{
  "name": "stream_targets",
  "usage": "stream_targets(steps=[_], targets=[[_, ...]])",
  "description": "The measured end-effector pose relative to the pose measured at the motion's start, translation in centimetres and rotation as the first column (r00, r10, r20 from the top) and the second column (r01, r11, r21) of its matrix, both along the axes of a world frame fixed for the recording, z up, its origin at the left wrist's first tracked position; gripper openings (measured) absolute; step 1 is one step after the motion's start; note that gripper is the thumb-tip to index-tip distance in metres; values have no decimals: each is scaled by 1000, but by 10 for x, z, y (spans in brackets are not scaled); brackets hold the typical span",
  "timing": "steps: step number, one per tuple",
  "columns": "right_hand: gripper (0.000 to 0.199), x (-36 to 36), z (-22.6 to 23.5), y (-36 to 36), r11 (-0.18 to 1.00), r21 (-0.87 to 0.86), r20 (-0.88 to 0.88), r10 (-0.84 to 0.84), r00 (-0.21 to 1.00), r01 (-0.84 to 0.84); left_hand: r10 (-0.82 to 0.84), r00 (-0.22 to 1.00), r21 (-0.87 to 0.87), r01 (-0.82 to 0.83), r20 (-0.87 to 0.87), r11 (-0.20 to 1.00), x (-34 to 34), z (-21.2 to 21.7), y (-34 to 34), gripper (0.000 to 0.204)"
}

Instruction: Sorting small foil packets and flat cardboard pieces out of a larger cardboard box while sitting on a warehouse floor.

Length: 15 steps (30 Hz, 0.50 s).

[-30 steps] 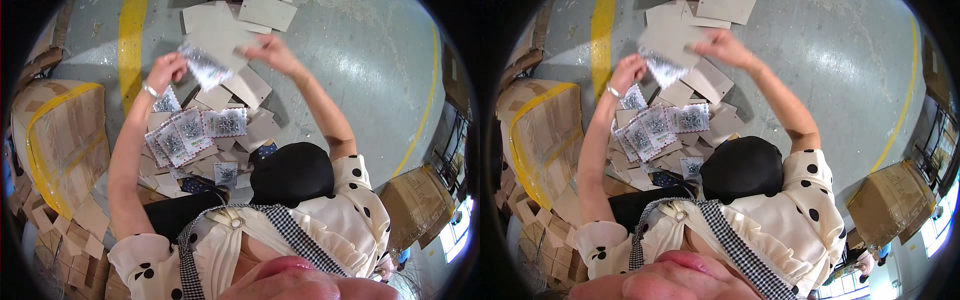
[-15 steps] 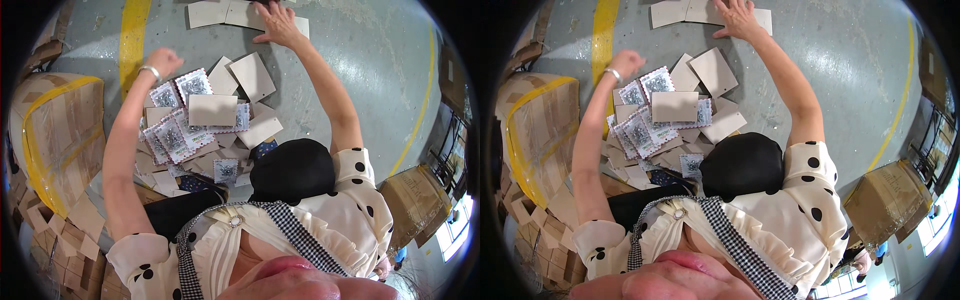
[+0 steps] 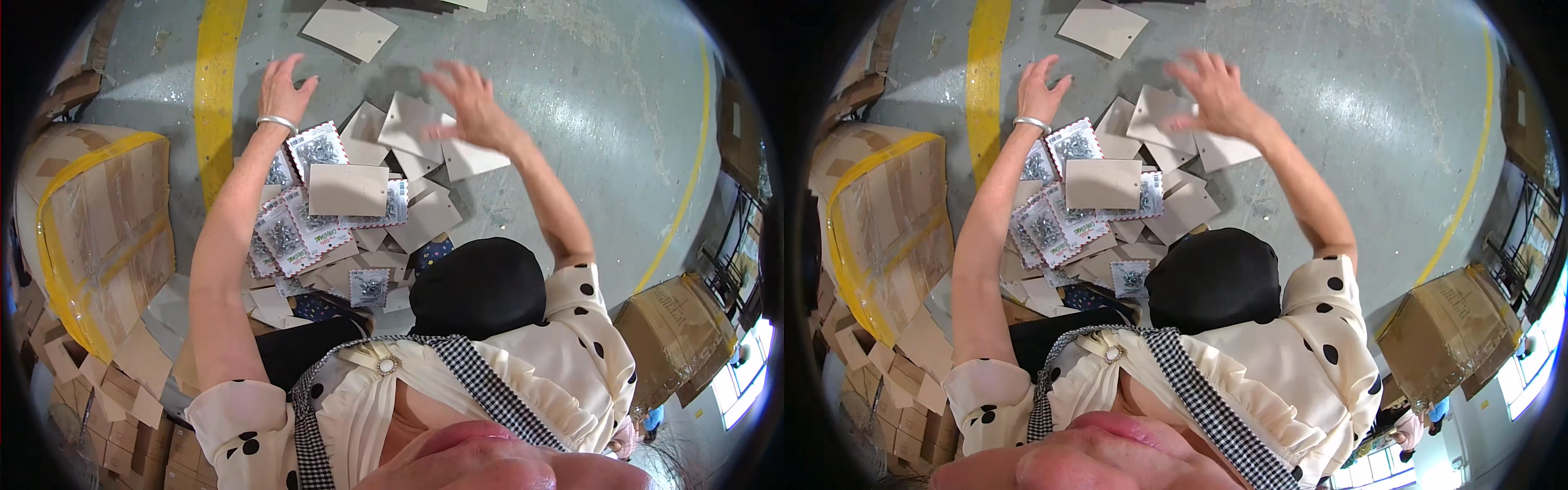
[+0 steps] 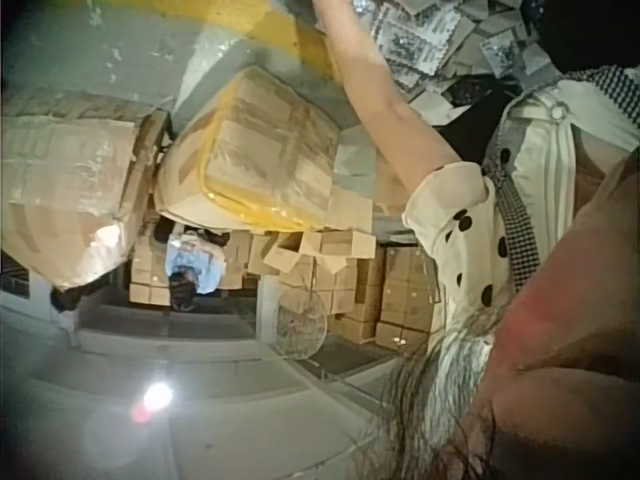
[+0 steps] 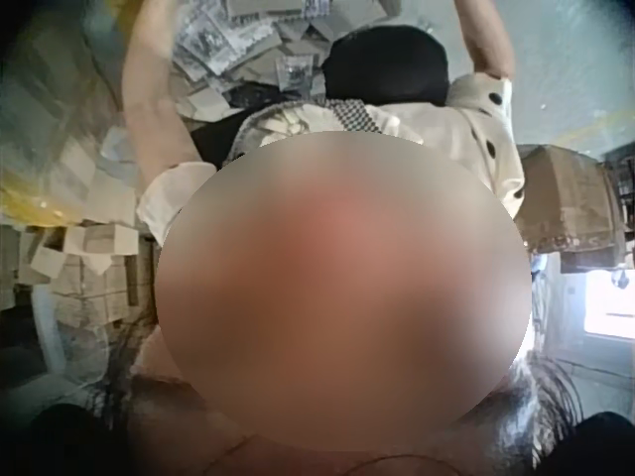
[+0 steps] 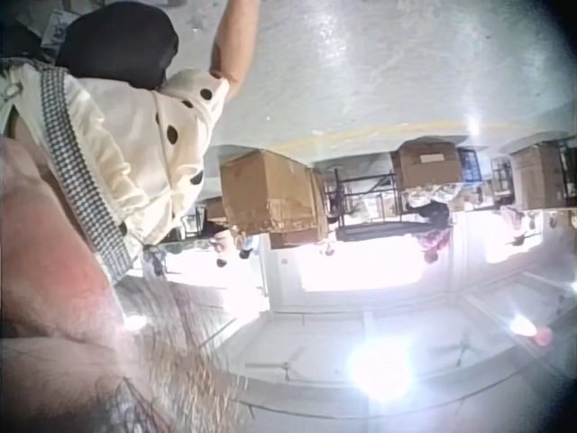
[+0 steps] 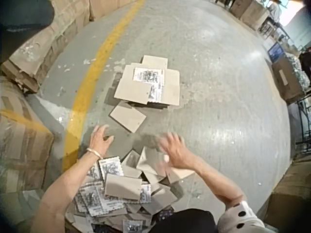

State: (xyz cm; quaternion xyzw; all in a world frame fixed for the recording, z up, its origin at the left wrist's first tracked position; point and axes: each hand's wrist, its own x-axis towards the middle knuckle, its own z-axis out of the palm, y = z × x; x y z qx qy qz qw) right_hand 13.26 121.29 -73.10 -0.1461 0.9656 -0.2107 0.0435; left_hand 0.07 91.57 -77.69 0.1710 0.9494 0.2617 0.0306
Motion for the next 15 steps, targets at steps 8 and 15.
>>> stream_targets(steps=[8,15], targets=[[76,-186,-11,-23,977,146,-288,-107,952,155,279,468,289,-816,838,501,-50,0,79,35],[54,-158,-1,-30,994,77,-571,-20,821,78,116,469,413,-851,875,325,-51,-8,76,10]])
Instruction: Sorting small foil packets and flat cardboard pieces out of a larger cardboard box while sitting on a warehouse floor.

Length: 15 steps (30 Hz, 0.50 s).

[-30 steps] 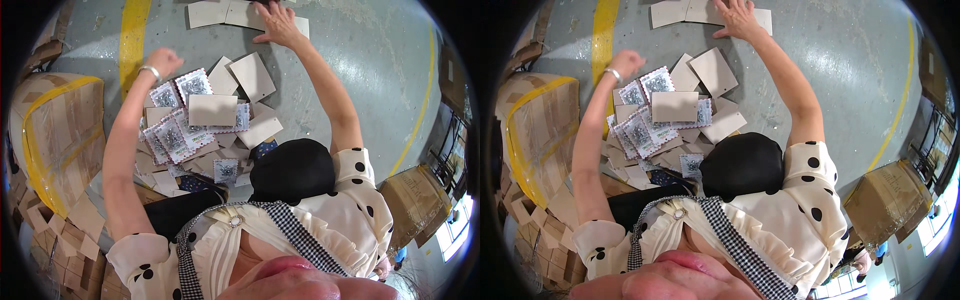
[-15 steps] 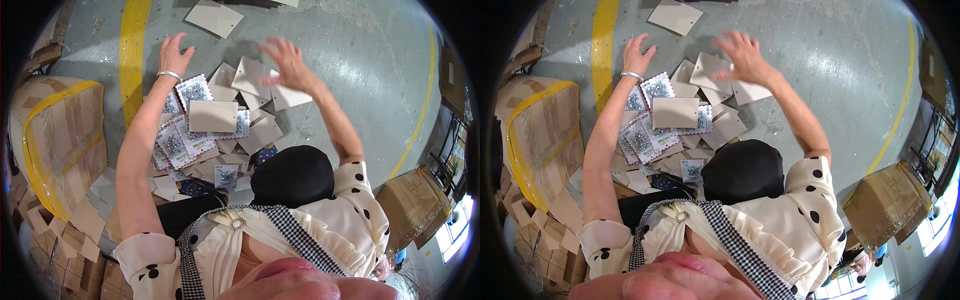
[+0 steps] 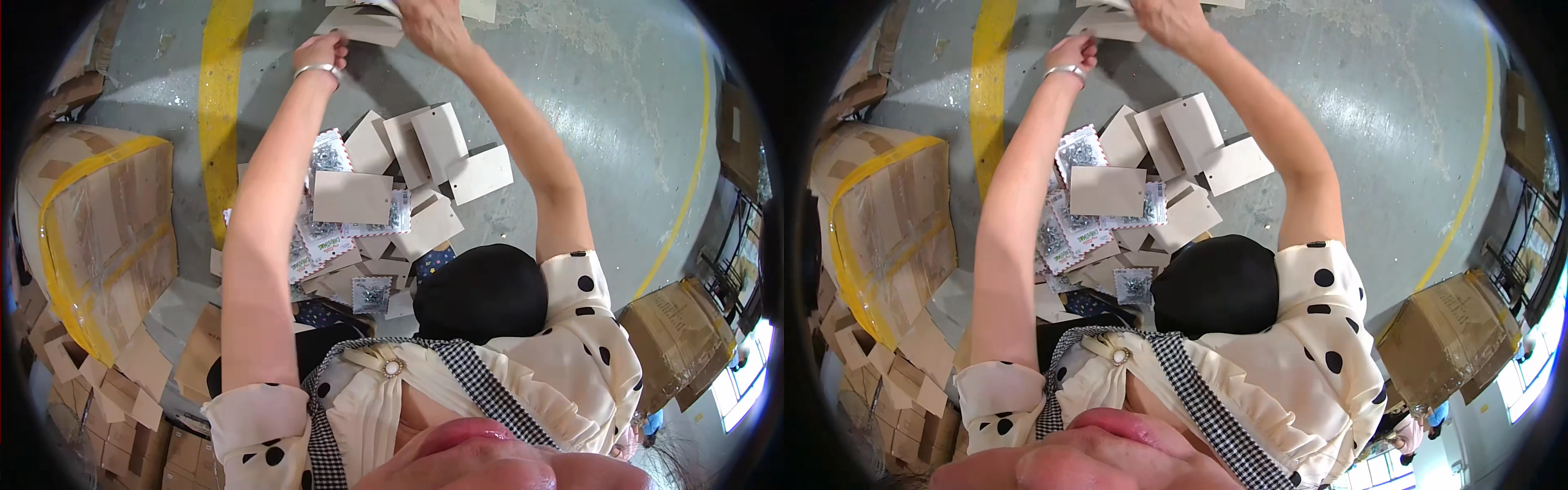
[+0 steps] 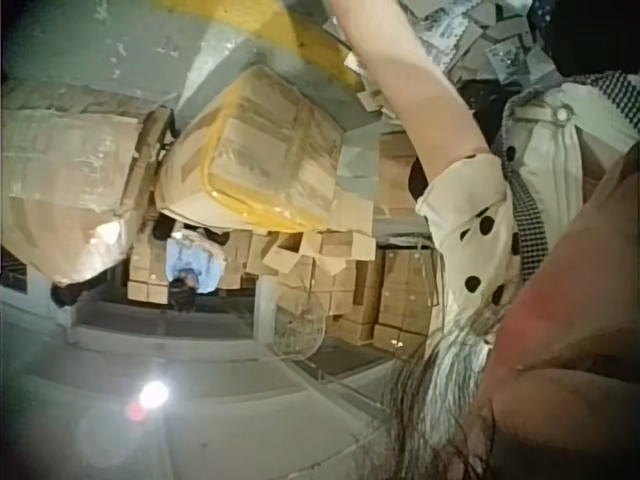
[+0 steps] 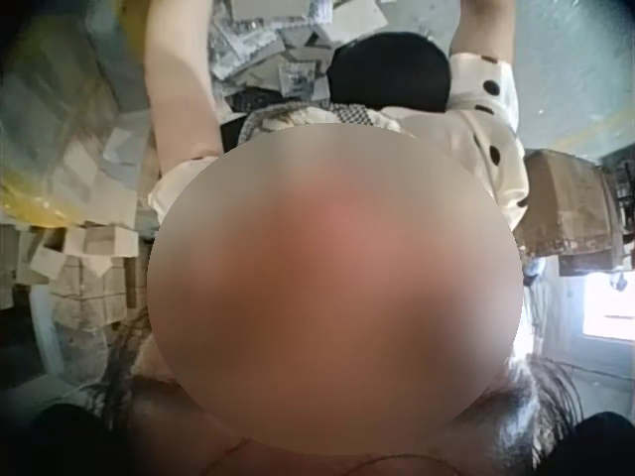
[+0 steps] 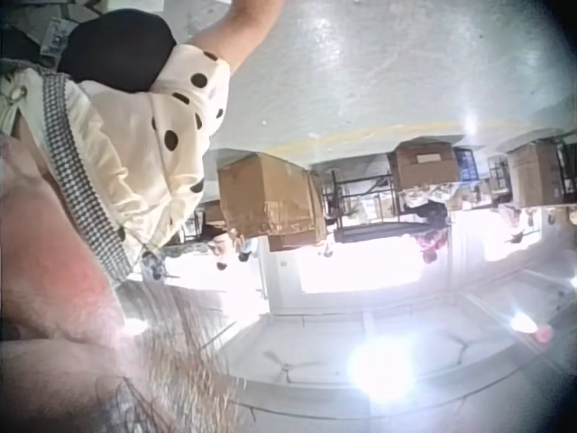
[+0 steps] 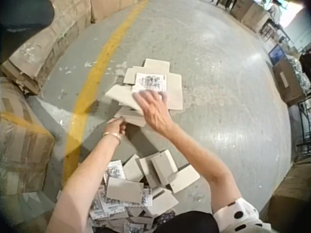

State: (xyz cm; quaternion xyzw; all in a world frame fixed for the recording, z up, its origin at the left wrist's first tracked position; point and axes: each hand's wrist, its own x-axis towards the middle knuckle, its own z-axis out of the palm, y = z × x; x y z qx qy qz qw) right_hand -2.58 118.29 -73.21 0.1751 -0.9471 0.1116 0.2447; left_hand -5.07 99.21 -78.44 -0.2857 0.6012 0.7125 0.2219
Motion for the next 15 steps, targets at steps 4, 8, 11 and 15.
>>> stream_targets(steps=[4,8,11,15], targets=[[44,93,6,-16,986,-109,140,142,980,-127,-210,977,7,210,-32,978,40,27,-61,4],[58,148,9,-37,887,-273,511,462,725,-373,-550,802,-18,569,232,822,87,59,-152,10],[77,105,25,-25,837,-417,520,540,663,-355,-572,724,-64,639,385,766,118,76,-182,15],[94,-20,-15,35,927,-276,208,-202,957,255,-501,794,-120,567,345,815,123,74,-180,14]])
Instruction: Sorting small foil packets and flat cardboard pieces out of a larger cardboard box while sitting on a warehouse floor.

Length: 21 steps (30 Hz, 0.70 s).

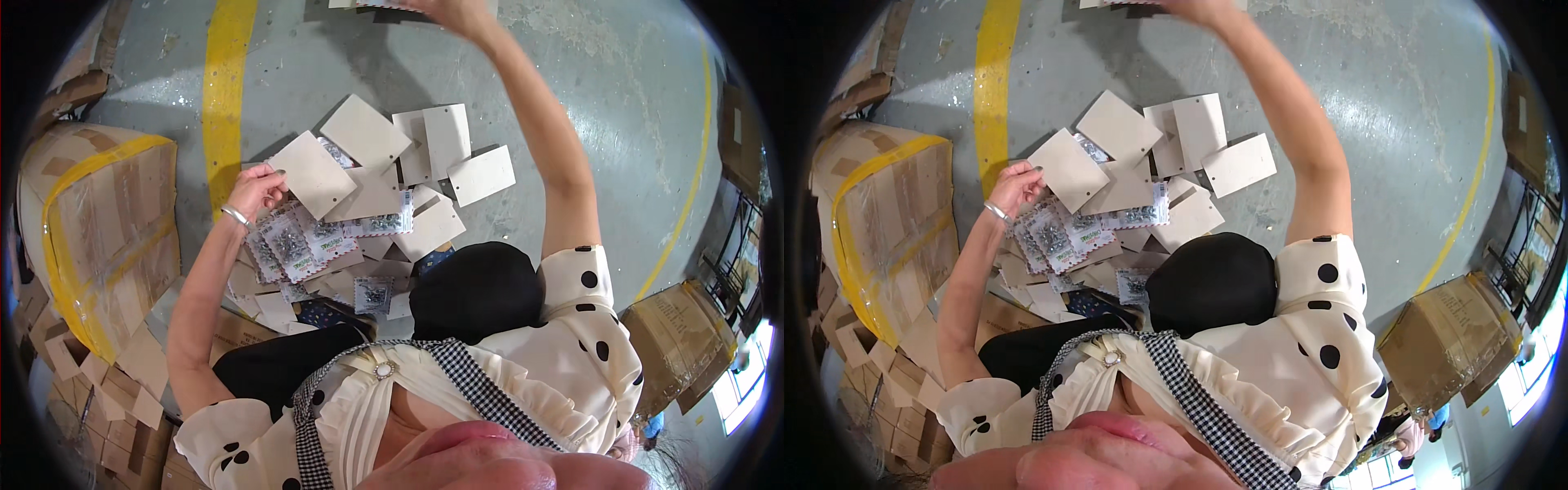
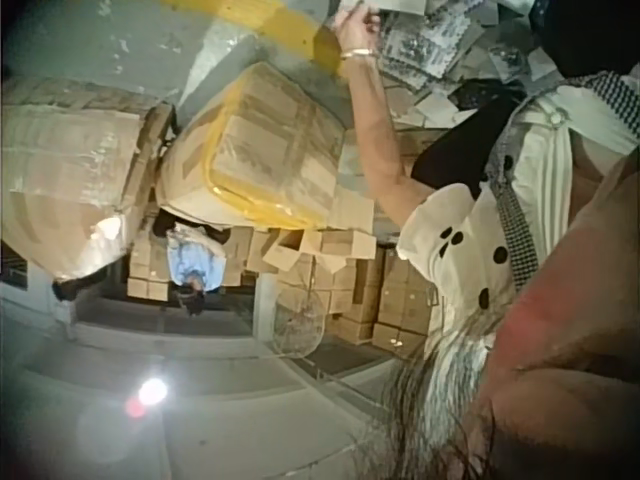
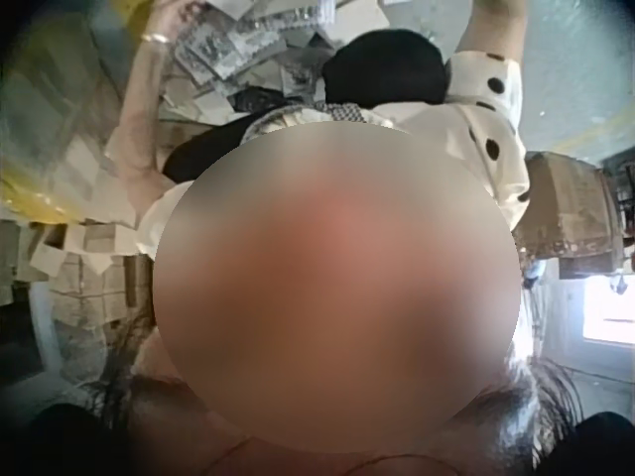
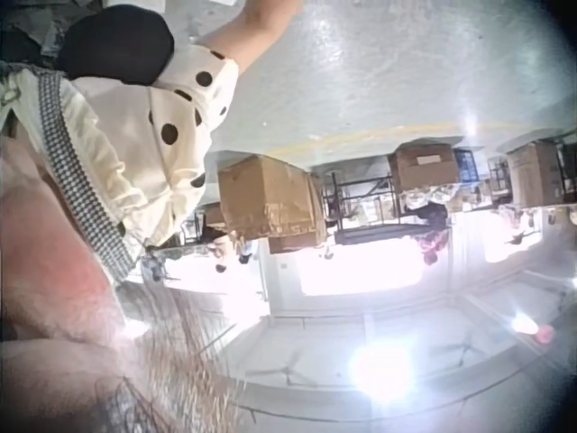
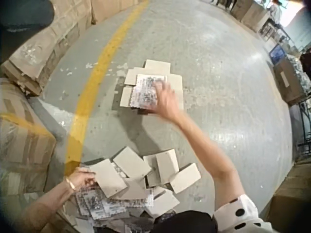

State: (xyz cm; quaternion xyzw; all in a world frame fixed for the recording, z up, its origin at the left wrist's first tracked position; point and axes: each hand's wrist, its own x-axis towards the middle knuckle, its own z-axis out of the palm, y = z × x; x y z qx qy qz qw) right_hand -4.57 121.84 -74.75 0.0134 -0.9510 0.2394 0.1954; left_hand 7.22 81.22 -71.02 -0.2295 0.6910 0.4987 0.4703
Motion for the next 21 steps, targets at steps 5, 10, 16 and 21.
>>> stream_targets(steps=[5,10,16,21], targets=[[117,-49,33,22,985,173,466,-89,880,8,-370,925,-164,379,82,911,-4,5,-10,21],[117,-42,34,19,991,131,501,-97,860,36,-881,436,-560,690,-185,459,-72,-3,15,38],[110,-42,33,17,995,55,477,-95,874,79,116,780,279,77,-615,957,-180,-41,175,15],[105,-28,17,31,1000,-19,413,-10,911,19,300,703,255,-172,-645,951,-213,-74,250,15]])
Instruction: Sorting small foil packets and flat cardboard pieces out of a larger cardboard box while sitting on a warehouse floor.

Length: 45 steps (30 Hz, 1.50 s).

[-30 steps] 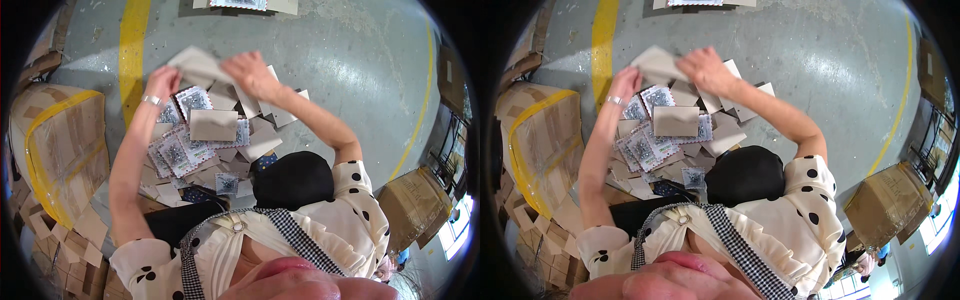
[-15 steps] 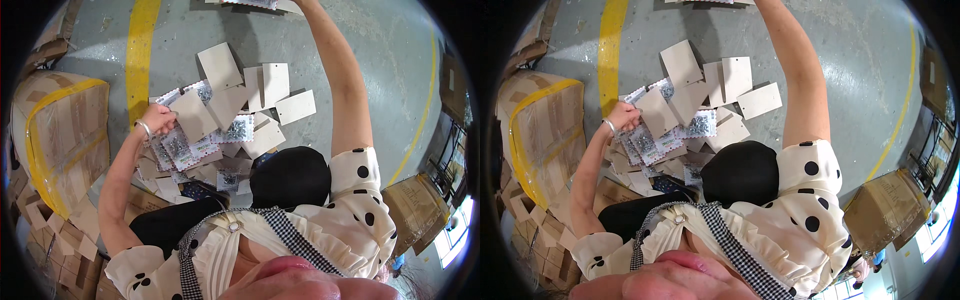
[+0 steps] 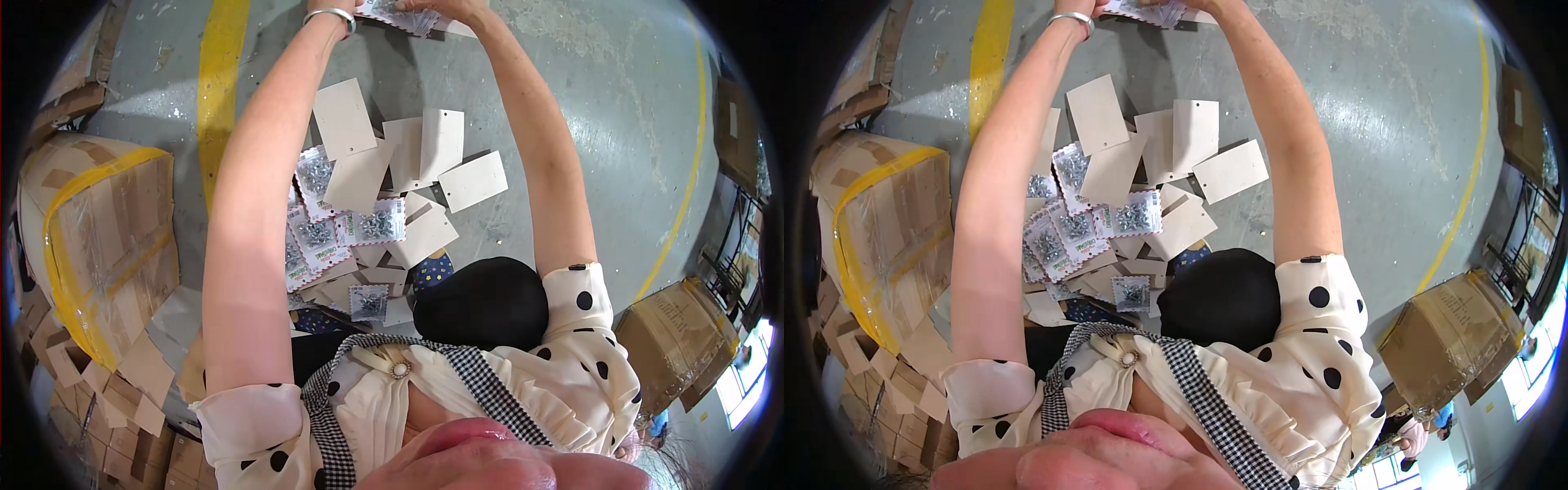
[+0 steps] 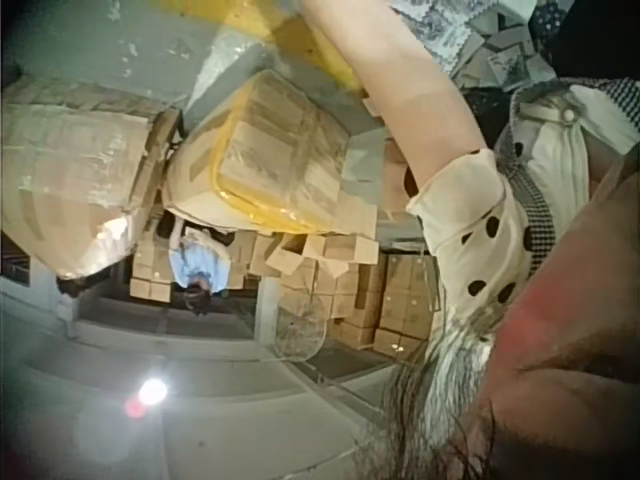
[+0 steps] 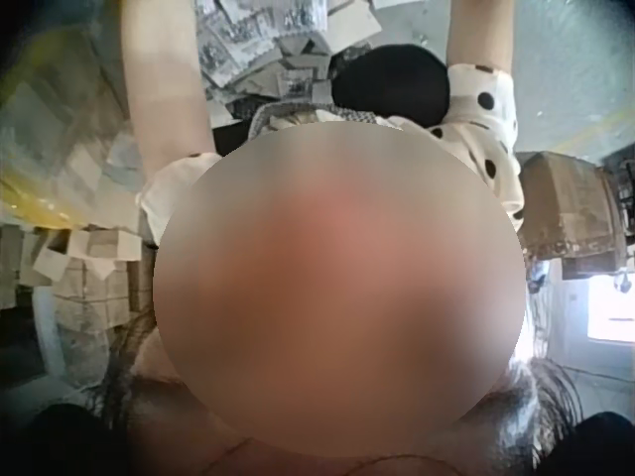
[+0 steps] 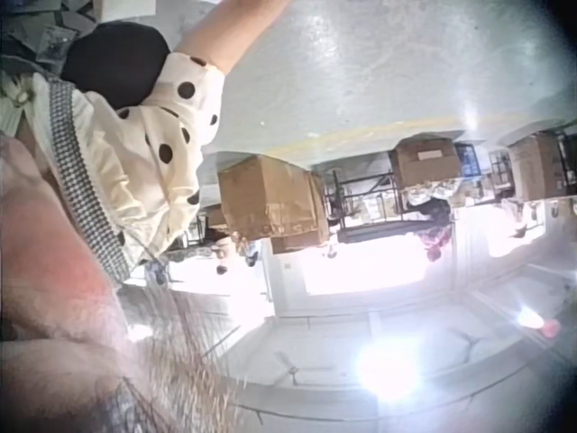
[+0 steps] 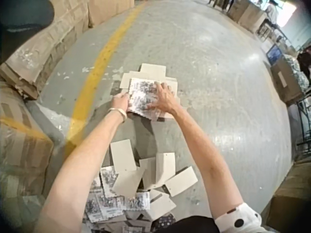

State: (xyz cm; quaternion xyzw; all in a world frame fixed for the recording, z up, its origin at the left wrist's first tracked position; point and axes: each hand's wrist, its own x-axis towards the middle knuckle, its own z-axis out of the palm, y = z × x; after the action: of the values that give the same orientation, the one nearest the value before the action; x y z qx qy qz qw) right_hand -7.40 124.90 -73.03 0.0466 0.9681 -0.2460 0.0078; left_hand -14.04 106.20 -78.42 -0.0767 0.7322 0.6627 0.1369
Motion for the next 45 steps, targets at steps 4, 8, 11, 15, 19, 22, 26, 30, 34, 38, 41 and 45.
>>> stream_targets(steps=[4,8,11,15,19,22,26,30,34,38,41,45], targets=[[106,10,0,4,999,-27,-15,21,1000,-22,-142,989,-136,135,-42,981,-14,-1,1,16],[107,11,2,3,998,-50,-27,36,999,-37,-172,973,-422,93,-153,902,-11,1,7,18],[105,13,1,5,999,-29,-24,32,999,-33,-163,959,-545,10,-233,838,1,5,16,21],[102,16,2,9,999,-8,-39,48,998,-48,-156,961,-528,12,-229,849,8,17,19,19],[81,10,-4,15,979,-197,-291,-3,957,-57,5,985,-57,-15,-173,998,0,18,-3,15],[57,26,-20,46,810,-563,-360,-416,835,161,-117,991,239,128,-58,963,17,45,-54,25],[56,53,-49,74,592,-682,-83,-647,758,429,-337,912,324,254,232,911,82,97,-146,23],[57,44,-47,52,647,-552,-15,-638,769,526,-199,857,5,223,475,975,182,102,-224,11],[51,28,-51,47,720,-392,-38,-634,772,572,-315,774,-99,435,548,895,235,62,-299,7],[45,30,-56,62,639,-576,-2,-625,781,510,-264,755,-81,386,600,919,258,50,-303,9],[40,34,-46,54,638,-556,51,-614,788,533,-327,722,-101,480,610,871,261,53,-302,11],[32,30,-30,40,581,-649,85,-587,805,492,-312,740,-116,464,596,878,265,39,-317,11]])
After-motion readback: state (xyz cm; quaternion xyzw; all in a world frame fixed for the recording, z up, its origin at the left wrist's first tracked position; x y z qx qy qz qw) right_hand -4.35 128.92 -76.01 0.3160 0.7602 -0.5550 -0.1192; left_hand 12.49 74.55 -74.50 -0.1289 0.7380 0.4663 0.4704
